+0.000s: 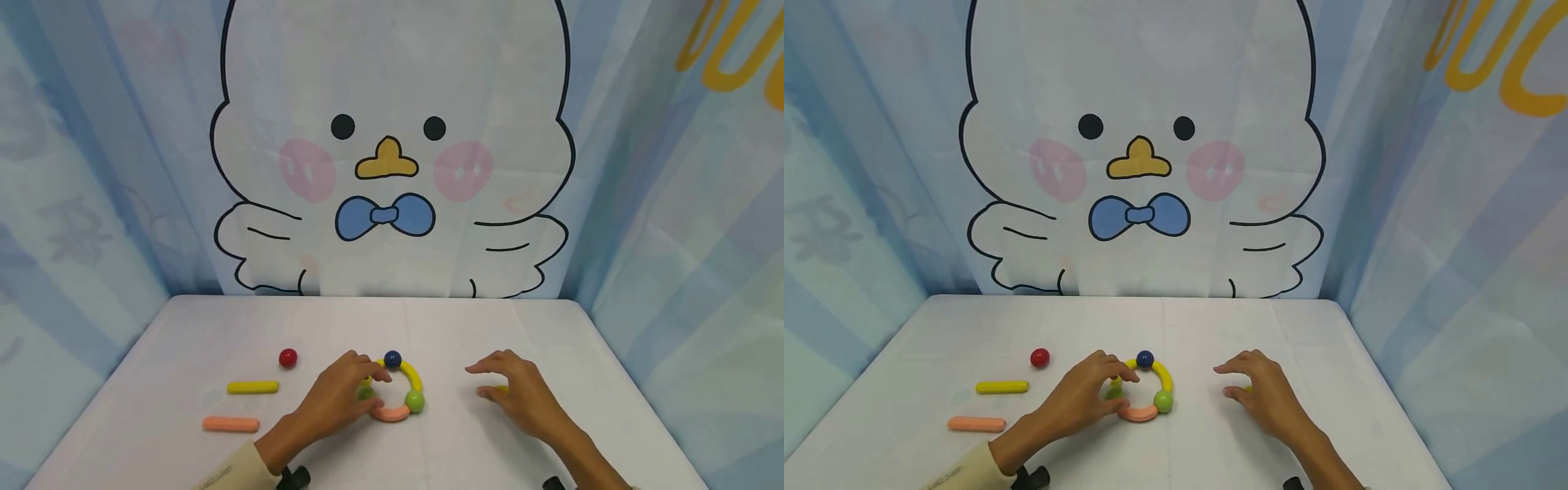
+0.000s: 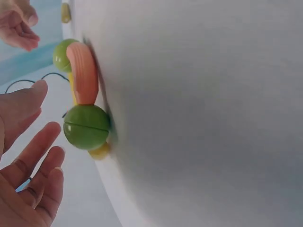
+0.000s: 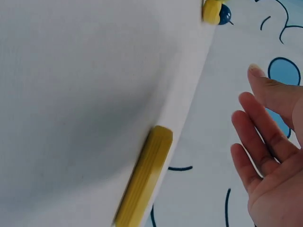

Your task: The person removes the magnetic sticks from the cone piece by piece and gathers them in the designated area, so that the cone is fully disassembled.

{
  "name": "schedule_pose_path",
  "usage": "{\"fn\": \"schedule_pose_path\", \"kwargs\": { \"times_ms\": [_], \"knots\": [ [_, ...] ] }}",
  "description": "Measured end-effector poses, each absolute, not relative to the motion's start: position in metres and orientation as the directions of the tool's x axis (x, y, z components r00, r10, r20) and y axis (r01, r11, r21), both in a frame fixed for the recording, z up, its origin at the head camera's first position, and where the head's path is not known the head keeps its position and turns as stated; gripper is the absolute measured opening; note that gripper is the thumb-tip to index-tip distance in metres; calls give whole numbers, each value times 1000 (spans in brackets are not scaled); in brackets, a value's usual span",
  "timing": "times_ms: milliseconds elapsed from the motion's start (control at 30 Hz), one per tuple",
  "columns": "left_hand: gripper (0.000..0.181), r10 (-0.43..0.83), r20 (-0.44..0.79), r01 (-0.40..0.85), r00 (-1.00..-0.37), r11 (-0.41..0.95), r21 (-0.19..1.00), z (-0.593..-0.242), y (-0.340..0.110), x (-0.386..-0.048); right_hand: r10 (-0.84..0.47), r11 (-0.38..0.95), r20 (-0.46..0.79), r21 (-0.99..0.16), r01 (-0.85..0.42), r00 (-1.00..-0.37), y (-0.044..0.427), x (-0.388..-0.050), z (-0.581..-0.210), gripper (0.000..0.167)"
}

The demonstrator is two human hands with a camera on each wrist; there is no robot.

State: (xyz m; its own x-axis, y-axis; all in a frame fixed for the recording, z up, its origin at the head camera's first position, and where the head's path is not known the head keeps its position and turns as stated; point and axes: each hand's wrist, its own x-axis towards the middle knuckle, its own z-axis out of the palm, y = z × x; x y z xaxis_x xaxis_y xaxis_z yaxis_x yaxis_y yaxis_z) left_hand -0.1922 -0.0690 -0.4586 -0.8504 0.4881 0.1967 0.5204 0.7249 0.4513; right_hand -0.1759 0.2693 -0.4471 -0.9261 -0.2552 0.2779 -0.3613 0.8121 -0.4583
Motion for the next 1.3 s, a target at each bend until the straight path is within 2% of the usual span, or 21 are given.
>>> {"fn": "schedule_pose_path", "kwargs": {
  "times_ms": [167, 567, 733, 1300],
  "knots": [
    [32, 483, 174, 505, -858, 732, 458, -459, -80, -190, -294, 781, 323, -462, -421, -900, 250, -174, -448, 48],
    [35, 472, 140, 475, -870, 730, 491, -465, -95, -189, -348, 743, 271, -504, -441, -897, 212, -172, -447, 47],
    [35, 479, 136, 474, -867, 710, 520, -467, -96, -189, -402, 703, 269, -522, -483, -875, 203, -172, -452, 46],
    [32, 495, 114, 470, -861, 692, 548, -473, -92, -187, -533, 658, 156, -542, -523, -832, 172, -177, -463, 31]
  ]
}}
